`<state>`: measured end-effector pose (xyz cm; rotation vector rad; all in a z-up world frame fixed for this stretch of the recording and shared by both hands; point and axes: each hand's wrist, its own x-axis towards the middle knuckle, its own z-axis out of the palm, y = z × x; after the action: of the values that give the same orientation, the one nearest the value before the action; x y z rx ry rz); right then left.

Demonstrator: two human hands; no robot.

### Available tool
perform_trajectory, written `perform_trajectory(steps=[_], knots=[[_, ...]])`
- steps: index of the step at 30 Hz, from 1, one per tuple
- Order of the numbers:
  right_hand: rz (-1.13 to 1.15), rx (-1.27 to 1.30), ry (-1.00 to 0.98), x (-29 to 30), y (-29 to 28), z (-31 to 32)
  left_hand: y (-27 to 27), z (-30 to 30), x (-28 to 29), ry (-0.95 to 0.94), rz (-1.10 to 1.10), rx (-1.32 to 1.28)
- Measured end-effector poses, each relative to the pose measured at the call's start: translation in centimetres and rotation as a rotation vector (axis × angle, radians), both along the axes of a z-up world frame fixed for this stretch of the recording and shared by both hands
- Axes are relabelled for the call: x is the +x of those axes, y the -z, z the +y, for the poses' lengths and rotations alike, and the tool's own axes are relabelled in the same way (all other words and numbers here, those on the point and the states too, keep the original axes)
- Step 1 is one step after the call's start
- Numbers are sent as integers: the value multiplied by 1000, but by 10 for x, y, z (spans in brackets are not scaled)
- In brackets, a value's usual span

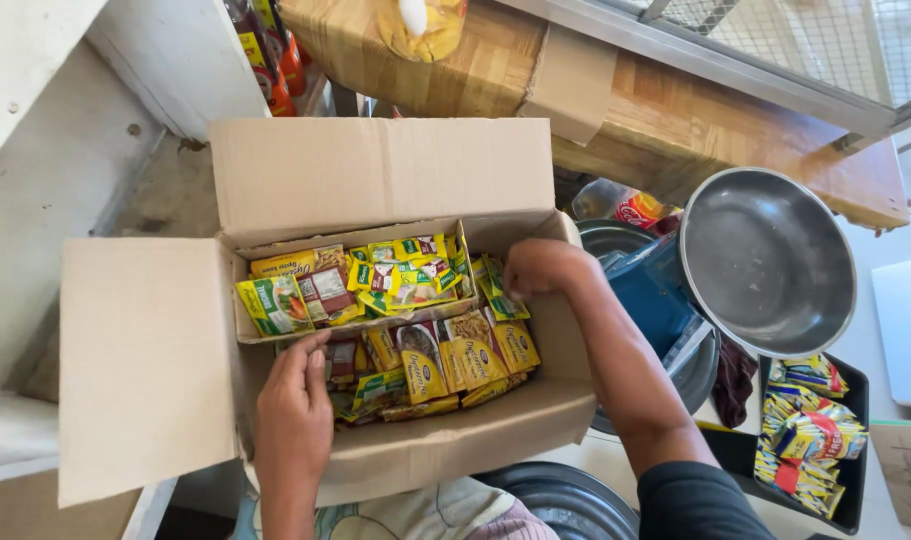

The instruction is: The person is taking small food packets from a cardboard box and arranging them neatly on wooden shelves.

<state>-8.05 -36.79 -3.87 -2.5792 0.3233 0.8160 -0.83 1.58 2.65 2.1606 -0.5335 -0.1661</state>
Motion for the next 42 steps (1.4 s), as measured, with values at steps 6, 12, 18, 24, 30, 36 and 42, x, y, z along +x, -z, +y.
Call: perform_trajectory(steps=[6, 12, 18, 24, 30, 36, 42], knots=[[1, -328, -8, 38, 137, -32, 18, 3, 4, 51, -80, -34], [-69, -428, 46, 30, 118, -11, 23, 3, 5, 41, -27, -24], [-179, -521, 87, 29, 172, -50, 17, 4, 4, 50, -22, -18], [-168, -572, 124, 26, 69, -16, 13, 2, 4, 57, -11, 14], [-111, -553, 225, 19, 25, 5, 19, 1, 6, 82, 24, -15], [-12, -304, 196, 27, 32, -7, 18, 0, 6, 72, 33, -10], [-191, -429, 206, 50, 169, -75, 19, 0, 6, 87, 5, -7]])
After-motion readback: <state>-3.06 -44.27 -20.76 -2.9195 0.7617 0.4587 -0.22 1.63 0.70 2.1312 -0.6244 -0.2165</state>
